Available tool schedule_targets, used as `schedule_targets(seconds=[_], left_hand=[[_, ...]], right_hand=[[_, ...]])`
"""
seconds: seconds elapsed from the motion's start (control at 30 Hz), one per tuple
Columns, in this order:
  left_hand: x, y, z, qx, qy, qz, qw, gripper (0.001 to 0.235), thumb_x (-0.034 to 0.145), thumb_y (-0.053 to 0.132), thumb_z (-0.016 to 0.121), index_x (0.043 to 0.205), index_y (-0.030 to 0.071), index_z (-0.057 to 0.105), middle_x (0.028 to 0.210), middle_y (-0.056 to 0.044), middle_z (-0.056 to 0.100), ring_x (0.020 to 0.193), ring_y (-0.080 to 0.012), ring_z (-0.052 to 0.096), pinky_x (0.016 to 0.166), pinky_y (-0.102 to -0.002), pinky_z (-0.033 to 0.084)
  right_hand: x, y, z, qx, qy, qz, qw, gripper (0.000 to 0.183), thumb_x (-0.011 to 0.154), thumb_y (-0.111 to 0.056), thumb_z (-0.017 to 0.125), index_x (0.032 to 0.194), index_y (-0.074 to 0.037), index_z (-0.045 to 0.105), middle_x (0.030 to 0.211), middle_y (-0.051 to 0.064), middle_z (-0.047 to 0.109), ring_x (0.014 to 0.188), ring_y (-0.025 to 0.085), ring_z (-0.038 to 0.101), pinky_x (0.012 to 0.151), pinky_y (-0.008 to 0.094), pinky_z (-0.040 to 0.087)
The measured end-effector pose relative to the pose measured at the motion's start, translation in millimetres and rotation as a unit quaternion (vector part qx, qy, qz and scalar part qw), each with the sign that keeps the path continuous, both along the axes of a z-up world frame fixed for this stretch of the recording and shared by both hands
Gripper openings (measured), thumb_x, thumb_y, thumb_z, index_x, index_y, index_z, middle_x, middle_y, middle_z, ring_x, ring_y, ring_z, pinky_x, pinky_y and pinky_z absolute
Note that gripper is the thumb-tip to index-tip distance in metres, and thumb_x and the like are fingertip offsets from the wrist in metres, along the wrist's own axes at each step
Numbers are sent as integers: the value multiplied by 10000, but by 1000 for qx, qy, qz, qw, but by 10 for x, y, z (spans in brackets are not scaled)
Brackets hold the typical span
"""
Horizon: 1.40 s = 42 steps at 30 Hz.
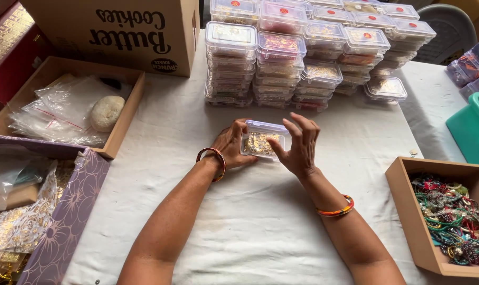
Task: The person wraps a beaded necklace in a decorative gold-patterned paper, places it into a small plastic bag, and then puts the bag into a clear plastic container. They repeat this process with another necklace, folding the paper and securing the items inside the containers.
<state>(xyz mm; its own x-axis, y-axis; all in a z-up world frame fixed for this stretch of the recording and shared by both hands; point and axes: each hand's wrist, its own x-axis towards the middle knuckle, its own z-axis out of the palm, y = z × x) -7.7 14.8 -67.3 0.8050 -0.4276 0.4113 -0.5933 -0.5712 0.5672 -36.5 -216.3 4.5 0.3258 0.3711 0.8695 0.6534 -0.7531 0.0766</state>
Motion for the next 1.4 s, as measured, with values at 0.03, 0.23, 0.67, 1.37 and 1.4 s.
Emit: schedule_targets(seconds=[0.03,0.23,0.67,1.37,1.4], left_hand=[[-12,1,-7,1,0,-1,1000,873,646,441,939,1209,139,345,1372,-142,500,1235,-341,562,1077,-448,477],[-176,-6,481,54,38,59,996,1021,564,596,931,1274,171,333,1347,-41,583,1327,-265,518,1235,-568,205],[-27,123,193,147,52,9,988,612,722,681,794,1176,294,652,1482,32,498,1342,-195,532,1250,-622,105],[-106,75,253,178,19,38,983,1100,735,851,605,1599,320,180,1616,-109,249,1497,-329,247,1240,-539,177],[-114,90,236,167,29,38,985,1045,790,849,551,1612,316,188,1628,-111,254,1503,-331,247,1242,-534,186]], right_hand=[[25,-47,-70,1,0,-1,1000,511,992,-462,703,1290,-75,558,1169,149,603,1093,284,580,955,474,442],[42,-127,-200,13,193,116,974,373,1057,-397,602,1244,-77,645,833,51,724,802,210,708,911,432,530],[130,-207,-351,-17,298,104,949,484,931,-515,687,1233,-137,670,1303,99,622,1193,292,597,992,457,507],[78,-350,-21,-72,374,94,920,720,778,-476,832,1387,-185,582,1508,130,492,1399,340,459,1134,475,418],[120,-422,2,-77,374,116,917,652,755,-390,888,1318,-171,641,1449,126,555,1350,326,526,1101,451,480]])
